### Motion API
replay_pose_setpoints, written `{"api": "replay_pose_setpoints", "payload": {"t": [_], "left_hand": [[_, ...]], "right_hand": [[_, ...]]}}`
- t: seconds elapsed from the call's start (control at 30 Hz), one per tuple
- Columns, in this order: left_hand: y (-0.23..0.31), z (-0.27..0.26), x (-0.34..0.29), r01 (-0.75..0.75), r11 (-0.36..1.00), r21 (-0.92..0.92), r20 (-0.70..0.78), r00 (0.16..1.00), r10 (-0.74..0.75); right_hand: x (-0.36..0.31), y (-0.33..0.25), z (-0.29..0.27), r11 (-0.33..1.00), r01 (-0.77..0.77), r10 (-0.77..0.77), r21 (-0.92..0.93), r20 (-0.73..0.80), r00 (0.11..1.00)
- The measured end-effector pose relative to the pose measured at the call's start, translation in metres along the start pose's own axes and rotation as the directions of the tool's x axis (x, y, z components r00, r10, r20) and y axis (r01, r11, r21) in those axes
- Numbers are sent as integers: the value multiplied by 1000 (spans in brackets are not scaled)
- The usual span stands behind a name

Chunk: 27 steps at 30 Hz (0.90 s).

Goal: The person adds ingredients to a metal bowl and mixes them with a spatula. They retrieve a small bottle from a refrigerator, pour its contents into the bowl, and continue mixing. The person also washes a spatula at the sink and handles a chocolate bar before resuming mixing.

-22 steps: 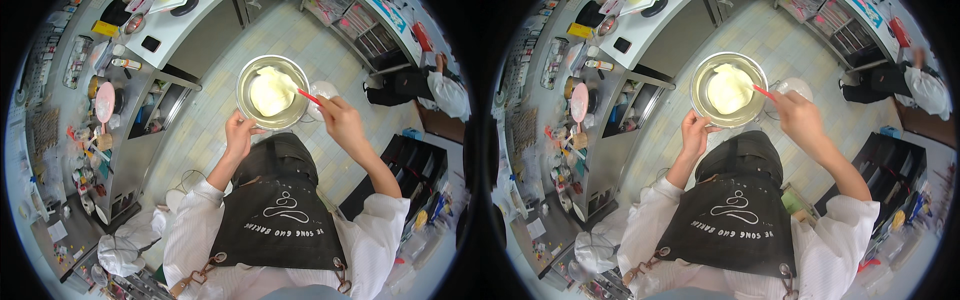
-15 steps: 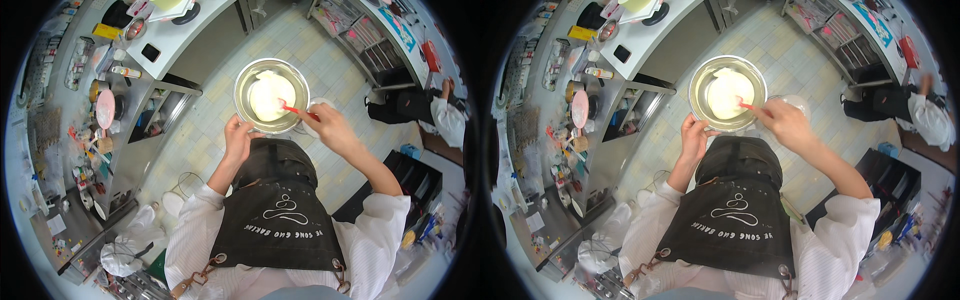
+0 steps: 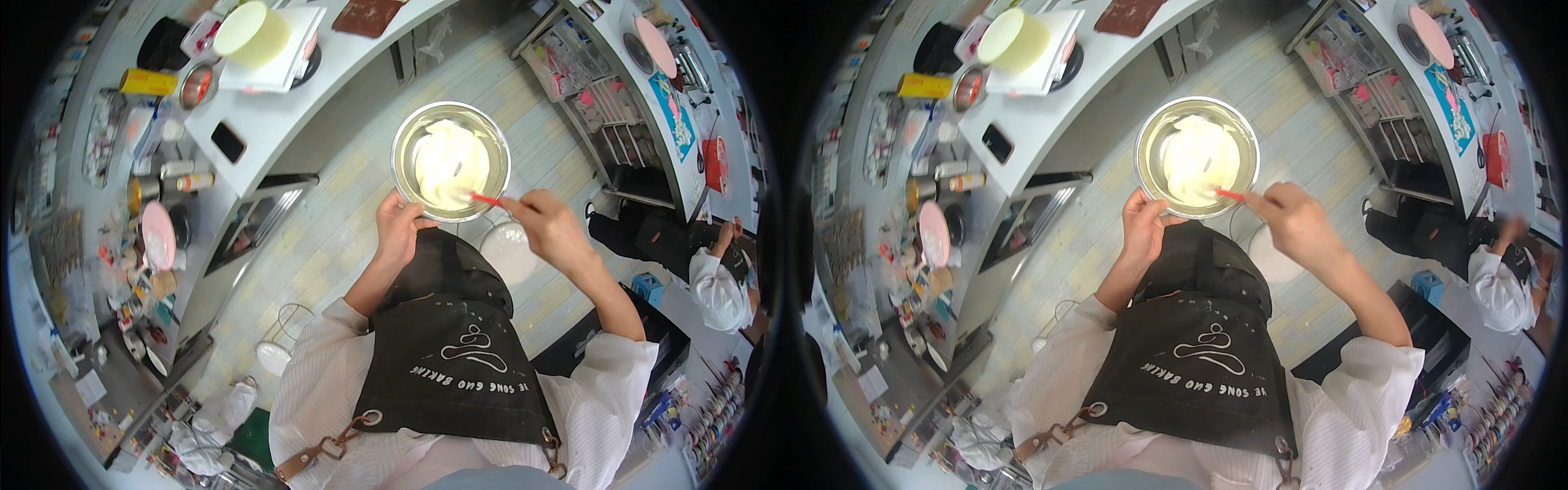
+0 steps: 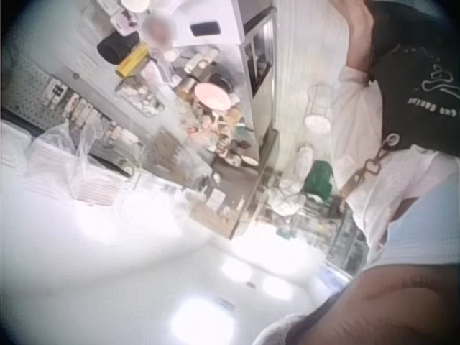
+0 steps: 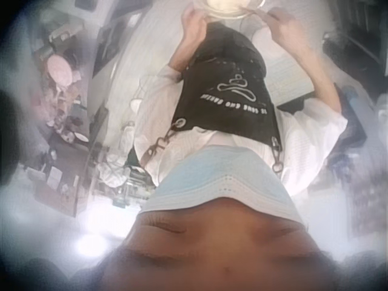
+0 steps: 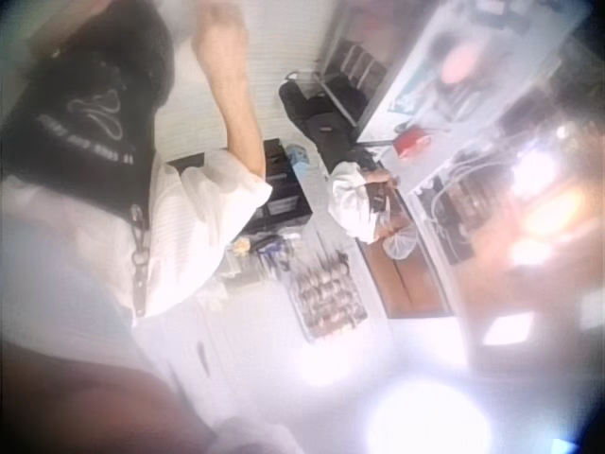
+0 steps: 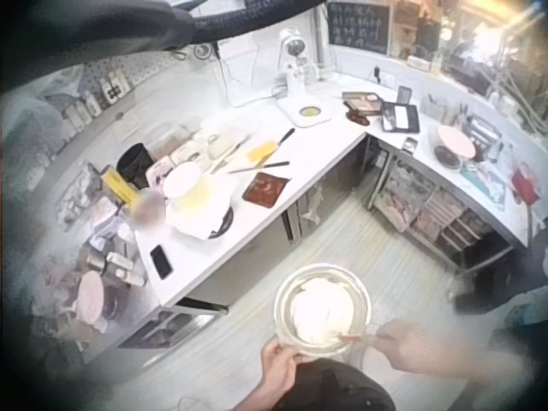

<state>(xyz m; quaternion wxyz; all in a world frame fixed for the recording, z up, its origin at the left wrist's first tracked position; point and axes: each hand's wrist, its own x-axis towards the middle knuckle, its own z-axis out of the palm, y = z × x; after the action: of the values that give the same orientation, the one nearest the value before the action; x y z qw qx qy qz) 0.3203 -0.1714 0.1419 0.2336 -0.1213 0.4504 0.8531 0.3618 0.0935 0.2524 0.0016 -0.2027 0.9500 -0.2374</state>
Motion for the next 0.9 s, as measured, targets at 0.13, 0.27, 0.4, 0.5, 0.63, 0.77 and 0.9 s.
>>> {"api": "replay_pose_setpoints", "payload": {"t": [0.13, 0.27, 0.4, 0.5, 0.63, 0.77, 0.9], "left_hand": [[38, 27, 79, 2, 999, 45, 26, 1000, -4], [60, 55, 144, -73, 996, 42, 78, 995, 70], [71, 85, 199, -73, 997, 30, 81, 994, 70], [73, 103, 233, -125, 990, 70, 45, 992, 122], [77, 118, 287, -164, 982, 90, -29, 985, 167], [75, 141, 337, -30, 998, -56, -189, 982, 19], [53, 158, 395, -45, 982, -182, -334, 942, -19]], "right_hand": [[68, 55, -30, 962, -246, 227, -123, -147, 963], [116, 93, -42, 949, -314, 313, 15, 47, 948], [179, 124, -46, 225, -845, 547, 485, 655, 521], [227, 167, -48, -264, -659, 495, 705, 685, 535], [265, 250, -71, -156, -641, 636, 751, 573, 517], [293, 303, -83, 600, -686, 578, 411, 370, 727], [314, 329, -80, 973, -148, 176, 178, -155, 972]]}}
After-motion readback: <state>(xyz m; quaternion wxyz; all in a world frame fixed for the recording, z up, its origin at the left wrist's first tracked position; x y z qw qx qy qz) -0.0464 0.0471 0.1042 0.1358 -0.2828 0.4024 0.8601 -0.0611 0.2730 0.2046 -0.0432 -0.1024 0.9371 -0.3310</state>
